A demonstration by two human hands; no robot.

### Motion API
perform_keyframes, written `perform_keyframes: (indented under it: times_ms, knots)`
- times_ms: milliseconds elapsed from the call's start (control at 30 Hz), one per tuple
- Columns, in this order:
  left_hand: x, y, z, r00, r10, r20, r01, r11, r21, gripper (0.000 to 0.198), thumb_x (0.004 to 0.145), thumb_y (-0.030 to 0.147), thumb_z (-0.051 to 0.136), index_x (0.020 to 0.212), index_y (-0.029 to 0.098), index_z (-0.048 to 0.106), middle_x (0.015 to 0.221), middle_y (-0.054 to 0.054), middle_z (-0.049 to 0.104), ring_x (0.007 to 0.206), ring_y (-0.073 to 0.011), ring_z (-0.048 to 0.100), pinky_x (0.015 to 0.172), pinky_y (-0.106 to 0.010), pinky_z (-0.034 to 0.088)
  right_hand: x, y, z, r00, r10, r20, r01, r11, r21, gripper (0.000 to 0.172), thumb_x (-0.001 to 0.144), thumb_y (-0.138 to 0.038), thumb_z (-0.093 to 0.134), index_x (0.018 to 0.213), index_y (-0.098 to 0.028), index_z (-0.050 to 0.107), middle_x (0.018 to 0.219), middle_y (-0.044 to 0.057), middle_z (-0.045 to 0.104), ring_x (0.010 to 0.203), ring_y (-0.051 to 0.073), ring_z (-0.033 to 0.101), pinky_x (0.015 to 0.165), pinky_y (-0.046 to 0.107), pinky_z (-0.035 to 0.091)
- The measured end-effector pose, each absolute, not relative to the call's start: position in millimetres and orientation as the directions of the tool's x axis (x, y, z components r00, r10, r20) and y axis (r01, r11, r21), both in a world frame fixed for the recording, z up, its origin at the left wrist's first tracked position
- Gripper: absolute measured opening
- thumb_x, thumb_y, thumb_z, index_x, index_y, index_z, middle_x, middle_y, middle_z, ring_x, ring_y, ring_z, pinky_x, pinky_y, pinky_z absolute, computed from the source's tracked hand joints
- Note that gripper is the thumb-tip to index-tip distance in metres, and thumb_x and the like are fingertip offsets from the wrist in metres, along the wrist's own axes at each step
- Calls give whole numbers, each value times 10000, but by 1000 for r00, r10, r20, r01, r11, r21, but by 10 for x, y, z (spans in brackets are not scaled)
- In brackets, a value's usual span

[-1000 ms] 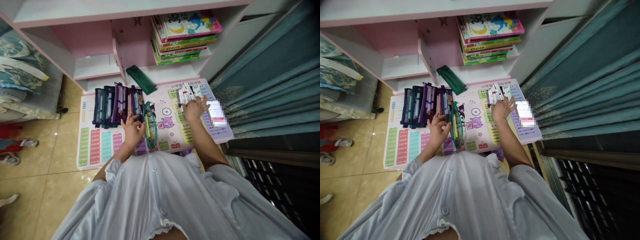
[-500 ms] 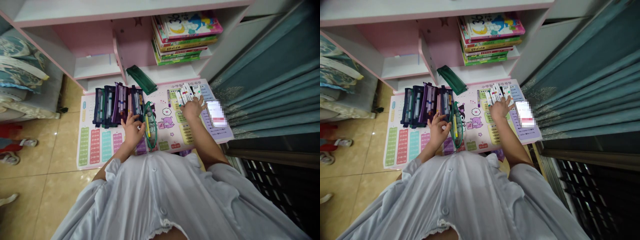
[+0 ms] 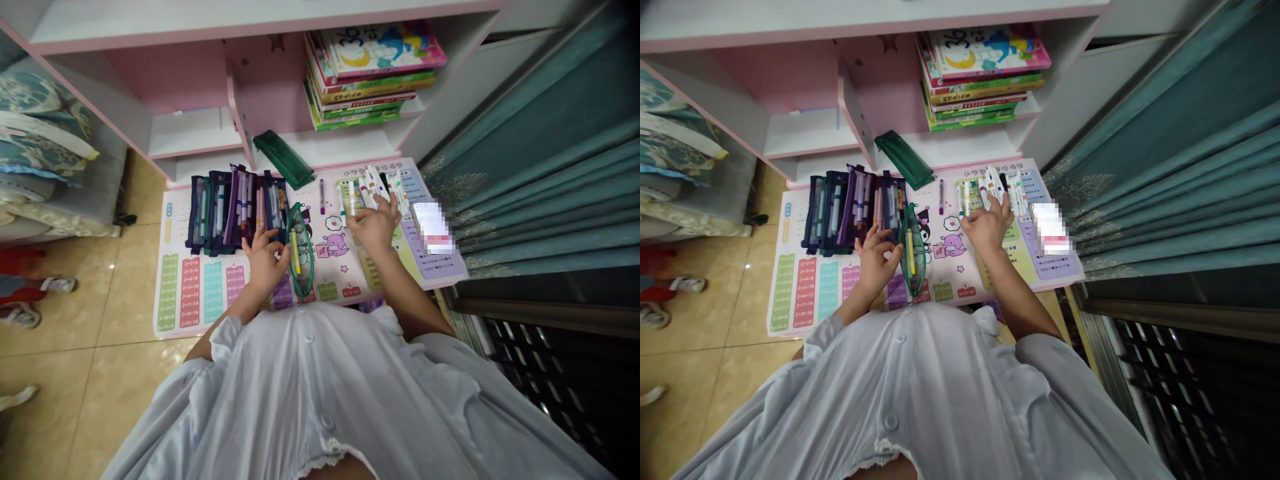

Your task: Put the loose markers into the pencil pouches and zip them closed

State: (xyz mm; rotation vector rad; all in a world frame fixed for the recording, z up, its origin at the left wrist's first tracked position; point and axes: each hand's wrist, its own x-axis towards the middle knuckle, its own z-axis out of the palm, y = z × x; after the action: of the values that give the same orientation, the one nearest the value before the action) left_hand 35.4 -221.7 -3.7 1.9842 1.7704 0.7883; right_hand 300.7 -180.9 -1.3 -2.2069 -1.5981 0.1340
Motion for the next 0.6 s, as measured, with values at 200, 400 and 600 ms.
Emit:
perform_keyframes:
  times_ms: [200, 400, 600]
  knots:
    - [380, -2226, 7, 49, 986, 160, 786, -137, 603, 246, 879, 289, 639, 643, 219, 628, 1302, -80, 697, 1471, -355, 419, 1197, -742, 157, 2428, -2287, 220, 57, 979, 198, 830, 64, -554, 158, 741, -262, 700, 595, -203, 690, 1448, 91, 594, 1500, 400, 318, 1190, 584, 286]
    - [372, -2228, -20, 48, 984, 169, 782, -143, 607, 250, 884, 299, 631, 648, 218, 634, 1303, -80, 696, 1477, -351, 413, 1206, -732, 151, 2055, -2452, 201, -76, 987, 144, 855, 139, -500, 156, 738, -267, 708, 600, -195, 707, 1486, 135, 565, 1507, 444, 291, 1140, 669, 292]
    - [359, -2222, -46, 58, 984, 170, 787, -150, 598, 230, 874, 295, 639, 657, 220, 651, 1310, -87, 695, 1474, -358, 416, 1196, -736, 166, 1943, -2394, 119, -131, 991, 18, 888, 126, -442, 136, 763, -309, 725, 718, -189, 772, 1507, 179, 537, 1514, 464, 257, 1132, 751, 236]
